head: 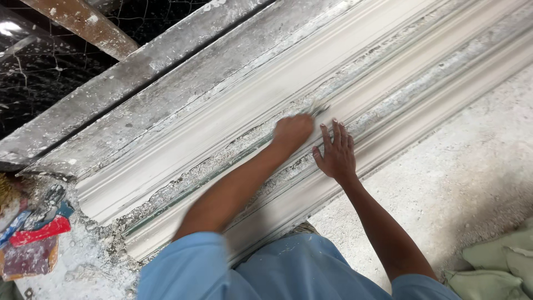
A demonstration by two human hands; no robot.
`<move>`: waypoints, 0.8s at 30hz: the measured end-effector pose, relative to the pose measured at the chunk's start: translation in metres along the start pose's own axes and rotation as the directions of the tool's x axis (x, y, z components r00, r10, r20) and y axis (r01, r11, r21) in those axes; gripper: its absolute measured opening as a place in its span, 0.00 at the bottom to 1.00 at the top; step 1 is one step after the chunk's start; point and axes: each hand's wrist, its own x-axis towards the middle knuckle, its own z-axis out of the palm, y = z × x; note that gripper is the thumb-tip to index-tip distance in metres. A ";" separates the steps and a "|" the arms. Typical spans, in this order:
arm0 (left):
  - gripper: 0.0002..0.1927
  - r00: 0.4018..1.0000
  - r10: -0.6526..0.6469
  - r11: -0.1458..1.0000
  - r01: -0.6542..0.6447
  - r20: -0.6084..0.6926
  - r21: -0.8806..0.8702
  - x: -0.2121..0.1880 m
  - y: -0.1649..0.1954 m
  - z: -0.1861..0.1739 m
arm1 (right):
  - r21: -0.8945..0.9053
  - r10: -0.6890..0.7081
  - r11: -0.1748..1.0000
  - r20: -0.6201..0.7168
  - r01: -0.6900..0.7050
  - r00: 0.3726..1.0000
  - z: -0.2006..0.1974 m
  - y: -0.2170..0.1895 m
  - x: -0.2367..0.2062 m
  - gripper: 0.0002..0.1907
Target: The person uses a small knife to scrape dried plaster residue out of the grooves of decorative molding strips laid on the workshop floor. They work along the lengths section by section, steadying each strip with one hand while pulling the blade along the profile, and occasionally reposition strips to reach untreated areas.
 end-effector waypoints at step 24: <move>0.11 0.993 -0.055 0.996 0.046 0.107 0.083 0.110 0.044 0.020 | 0.099 -0.115 0.988 -0.068 0.121 0.991 -0.005 0.015 0.001 0.40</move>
